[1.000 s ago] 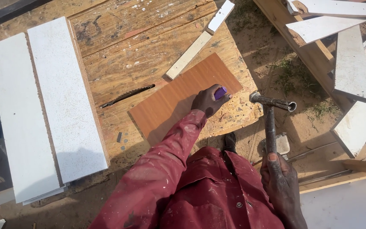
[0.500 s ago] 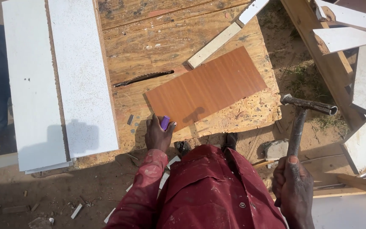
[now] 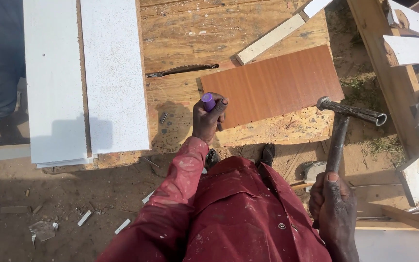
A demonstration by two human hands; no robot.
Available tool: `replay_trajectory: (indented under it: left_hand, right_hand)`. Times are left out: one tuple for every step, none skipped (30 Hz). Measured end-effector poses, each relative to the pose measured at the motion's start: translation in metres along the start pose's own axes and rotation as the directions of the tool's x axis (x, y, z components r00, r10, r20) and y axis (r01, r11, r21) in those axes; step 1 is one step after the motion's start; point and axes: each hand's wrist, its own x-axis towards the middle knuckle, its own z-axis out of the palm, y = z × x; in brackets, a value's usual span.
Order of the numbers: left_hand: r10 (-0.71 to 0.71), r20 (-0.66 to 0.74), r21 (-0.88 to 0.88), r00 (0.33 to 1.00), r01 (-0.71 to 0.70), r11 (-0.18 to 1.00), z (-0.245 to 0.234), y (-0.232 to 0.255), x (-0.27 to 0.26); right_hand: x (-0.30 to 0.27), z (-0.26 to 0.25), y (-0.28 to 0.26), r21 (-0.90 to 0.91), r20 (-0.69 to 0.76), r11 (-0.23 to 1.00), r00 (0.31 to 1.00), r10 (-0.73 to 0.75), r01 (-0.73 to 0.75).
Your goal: The person is hammering nails with purple heads into a wooden board on a workbench.
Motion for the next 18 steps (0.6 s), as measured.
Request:
replay_trajectory:
  left_hand:
    - [-0.002, -0.005, 0.008, 1.000, 0.002, 1.000, 0.002, -0.004, 0.002]
    - [0.020, 0.063, -0.131, 0.998, -0.011, 0.991, 0.008, -0.010, 0.009]
    - [0.051, 0.128, -0.268, 0.991, -0.015, 0.963, 0.015, -0.015, 0.015]
    - [0.050, 0.130, -0.271, 0.990, -0.013, 0.963, 0.020, -0.017, 0.019]
    - [0.060, 0.163, -0.285, 0.985, -0.011, 0.959, 0.025, -0.020, 0.023]
    - [0.071, 0.197, -0.297, 0.978, -0.009, 0.955, 0.028, -0.022, 0.027]
    - [0.070, 0.200, -0.299, 0.977, -0.007, 0.954, 0.030, -0.022, 0.027]
    - [0.042, 0.213, -0.262, 0.976, 0.015, 0.965, 0.032, -0.022, 0.028]
    - [0.015, 0.224, -0.224, 0.975, 0.037, 0.974, 0.034, -0.022, 0.029]
    - [0.013, 0.224, -0.223, 0.974, 0.039, 0.974, 0.034, -0.029, 0.030]
    - [-0.020, 0.195, -0.214, 0.981, 0.063, 0.975, 0.034, -0.037, 0.031]
    - [-0.053, 0.166, -0.206, 0.985, 0.087, 0.975, 0.034, -0.044, 0.033]
    - [-0.054, 0.168, -0.206, 0.984, 0.088, 0.975, 0.035, -0.043, 0.032]
    - [-0.055, 0.159, -0.191, 0.986, 0.085, 0.978, 0.036, -0.042, 0.031]
    - [-0.055, 0.151, -0.175, 0.987, 0.082, 0.981, 0.037, -0.041, 0.030]
    - [-0.057, 0.152, -0.176, 0.987, 0.084, 0.981, 0.038, -0.042, 0.030]
    - [-0.076, 0.126, -0.163, 0.989, 0.096, 0.982, 0.038, -0.043, 0.030]
    - [-0.093, 0.099, -0.150, 0.991, 0.107, 0.983, 0.038, -0.043, 0.030]
  right_hand:
    - [-0.003, 0.002, 0.001, 0.004, 0.007, 1.000, 1.000, 0.006, -0.006]
    - [-0.004, 0.003, 0.000, -0.004, 0.008, 1.000, 1.000, -0.001, 0.001]
    - [-0.004, 0.002, -0.001, -0.012, 0.010, 1.000, 1.000, -0.007, 0.008]
    - [-0.004, 0.001, 0.000, -0.014, 0.006, 1.000, 1.000, -0.008, 0.008]
    - [-0.004, -0.001, 0.001, 0.001, 0.010, 1.000, 1.000, -0.018, 0.018]
    - [-0.003, -0.002, 0.003, 0.016, 0.013, 0.999, 1.000, -0.028, 0.027]
    - [-0.004, -0.003, 0.004, 0.016, 0.009, 0.999, 1.000, -0.028, 0.028]
    - [-0.004, -0.005, 0.005, 0.019, 0.006, 1.000, 1.000, -0.018, 0.018]
    - [-0.004, -0.007, 0.006, 0.021, 0.002, 1.000, 1.000, -0.009, 0.009]
    - [-0.005, -0.007, 0.006, 0.022, 0.001, 1.000, 1.000, -0.007, 0.007]
    - [-0.006, -0.007, 0.006, 0.012, -0.004, 1.000, 1.000, -0.010, 0.010]
    - [-0.006, -0.008, 0.005, 0.002, -0.011, 1.000, 1.000, -0.015, 0.015]
    - [-0.006, -0.008, 0.003, 0.003, -0.013, 1.000, 1.000, -0.014, 0.014]
    - [-0.006, -0.008, 0.002, -0.010, -0.023, 1.000, 1.000, -0.010, 0.009]
    - [-0.006, -0.008, 0.001, -0.023, -0.033, 1.000, 0.999, -0.005, 0.005]
    - [-0.005, -0.009, 0.000, -0.024, -0.035, 1.000, 0.999, -0.004, 0.004]
    - [-0.005, -0.010, 0.000, -0.032, -0.049, 0.999, 0.999, 0.009, -0.011]
    - [-0.004, -0.010, 0.000, -0.039, -0.061, 0.999, 0.998, 0.022, -0.025]
